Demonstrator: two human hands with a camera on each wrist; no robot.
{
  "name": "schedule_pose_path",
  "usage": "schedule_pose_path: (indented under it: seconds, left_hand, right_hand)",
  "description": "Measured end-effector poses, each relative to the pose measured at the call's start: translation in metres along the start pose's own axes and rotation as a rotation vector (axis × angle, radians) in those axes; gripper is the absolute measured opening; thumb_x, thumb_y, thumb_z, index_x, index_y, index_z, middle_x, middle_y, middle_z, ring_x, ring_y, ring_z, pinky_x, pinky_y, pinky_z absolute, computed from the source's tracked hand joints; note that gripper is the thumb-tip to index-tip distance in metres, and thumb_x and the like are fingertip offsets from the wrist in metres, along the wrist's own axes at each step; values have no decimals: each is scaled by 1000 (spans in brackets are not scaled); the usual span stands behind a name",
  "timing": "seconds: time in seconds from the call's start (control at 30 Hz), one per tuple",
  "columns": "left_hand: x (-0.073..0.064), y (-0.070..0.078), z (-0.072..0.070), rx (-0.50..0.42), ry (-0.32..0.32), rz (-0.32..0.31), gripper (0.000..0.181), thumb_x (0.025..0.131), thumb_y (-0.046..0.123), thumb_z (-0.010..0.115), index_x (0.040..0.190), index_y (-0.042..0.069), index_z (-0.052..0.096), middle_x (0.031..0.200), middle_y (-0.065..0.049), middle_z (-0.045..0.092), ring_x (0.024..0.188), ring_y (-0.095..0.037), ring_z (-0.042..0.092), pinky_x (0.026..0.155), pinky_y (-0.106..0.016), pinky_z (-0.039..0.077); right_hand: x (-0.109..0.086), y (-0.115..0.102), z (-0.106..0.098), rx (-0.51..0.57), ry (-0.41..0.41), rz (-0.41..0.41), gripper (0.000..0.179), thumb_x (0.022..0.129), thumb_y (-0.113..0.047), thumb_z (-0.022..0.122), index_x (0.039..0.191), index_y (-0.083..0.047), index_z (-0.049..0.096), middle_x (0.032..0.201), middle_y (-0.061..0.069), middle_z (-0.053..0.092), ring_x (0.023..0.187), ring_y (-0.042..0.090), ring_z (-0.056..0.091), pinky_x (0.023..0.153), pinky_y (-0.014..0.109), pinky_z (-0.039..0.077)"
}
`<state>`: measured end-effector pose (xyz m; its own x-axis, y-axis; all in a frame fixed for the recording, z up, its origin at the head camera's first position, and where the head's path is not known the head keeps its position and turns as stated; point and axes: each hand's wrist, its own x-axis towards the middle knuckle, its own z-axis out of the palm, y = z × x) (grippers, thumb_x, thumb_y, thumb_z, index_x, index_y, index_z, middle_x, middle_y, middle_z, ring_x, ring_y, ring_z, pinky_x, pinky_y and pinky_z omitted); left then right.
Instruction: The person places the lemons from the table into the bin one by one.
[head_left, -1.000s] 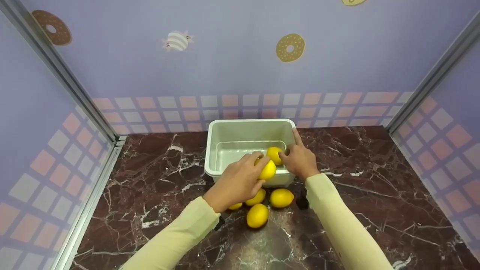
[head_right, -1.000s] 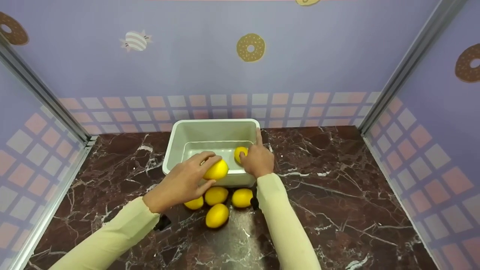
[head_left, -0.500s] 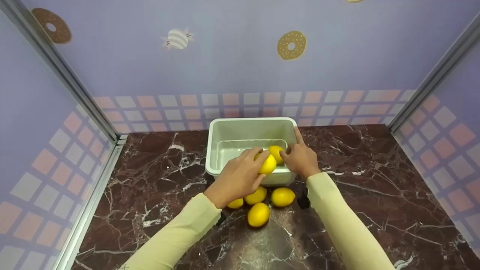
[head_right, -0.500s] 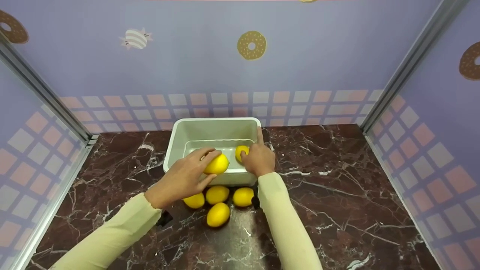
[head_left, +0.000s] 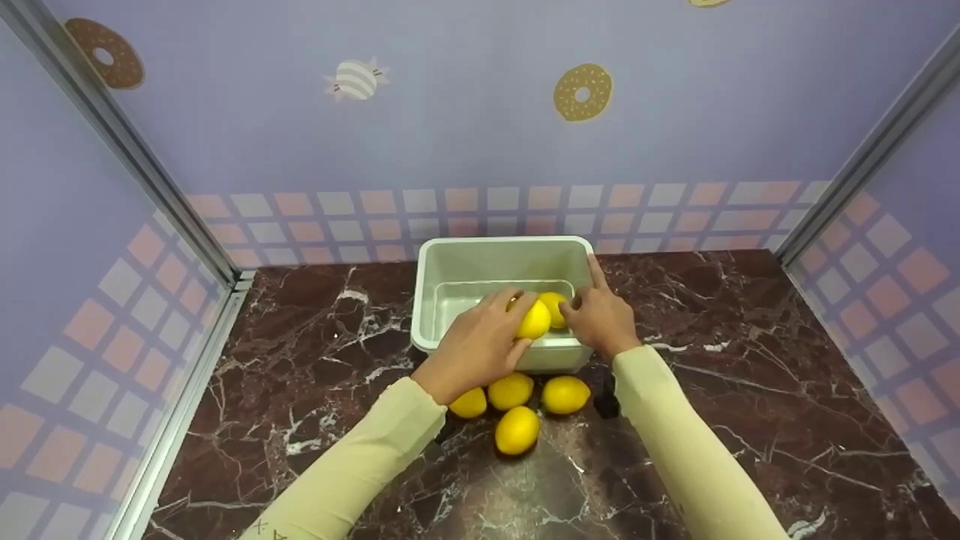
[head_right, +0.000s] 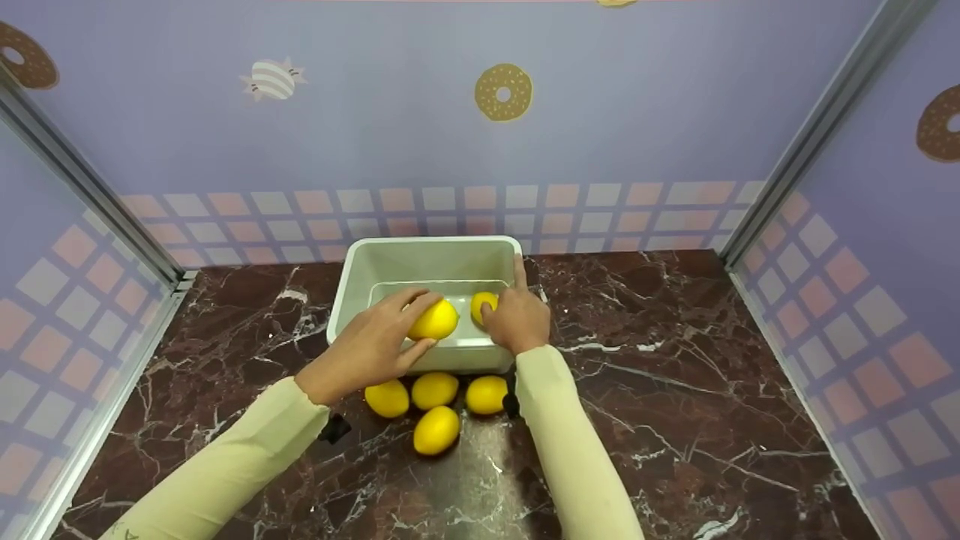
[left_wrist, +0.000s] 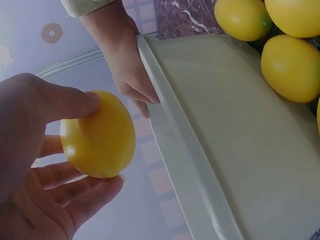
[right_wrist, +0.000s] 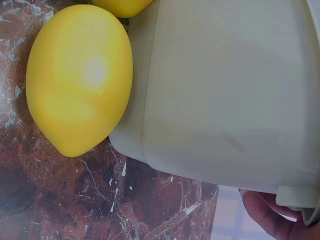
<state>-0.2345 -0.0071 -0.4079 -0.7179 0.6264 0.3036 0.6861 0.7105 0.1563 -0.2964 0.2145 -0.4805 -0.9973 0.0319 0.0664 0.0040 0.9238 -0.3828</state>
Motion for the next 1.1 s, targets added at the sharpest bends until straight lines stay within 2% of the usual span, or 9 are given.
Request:
schedule_pose_path:
  seconds: [0.17, 0.4, 0.6, 0.83, 1.1]
  left_hand:
    - [3, -1, 0, -3, -18, -9, 56, 90, 29, 65, 139, 13, 43, 134, -9, 52, 115, -25, 57, 85, -39, 56]
    - [10, 0, 1, 24, 1, 8, 53, 89, 30, 66, 135, 14, 45, 130, -7, 52, 108, -23, 58, 81, -37, 57]
    - [16, 0, 4, 42, -24, -2, 55, 90, 32, 65, 137, 13, 45, 132, -8, 52, 109, -24, 59, 84, -37, 57]
    - [23, -6, 5, 64, -41, -15, 57, 90, 31, 64, 139, 11, 44, 135, -11, 52, 117, -27, 57, 93, -39, 53]
    - [30, -5, 6, 38, -48, -31, 54, 90, 29, 64, 136, 12, 45, 131, -10, 53, 111, -26, 58, 90, -39, 54]
  right_hand:
    - [-1, -1, 0, -5, 0, -3, 31, 91, -39, 58, 86, -10, 67, 164, 1, 11, 69, 29, 59, 66, 44, 48]
    - [-2, -1, 0, -8, 5, -9, 34, 93, -38, 55, 83, -8, 68, 164, 5, 13, 73, 29, 60, 68, 45, 48]
    - [-1, -1, 0, -4, 17, -2, 31, 91, -37, 58, 82, -9, 68, 164, 2, 14, 75, 31, 61, 71, 47, 50]
    - [0, -2, -1, -10, 10, -6, 32, 91, -39, 58, 84, -9, 68, 164, 2, 13, 73, 31, 60, 69, 47, 49]
    - [-1, -1, 0, -2, 20, -3, 32, 91, -38, 58, 81, -9, 67, 164, 1, 14, 80, 34, 63, 73, 49, 50]
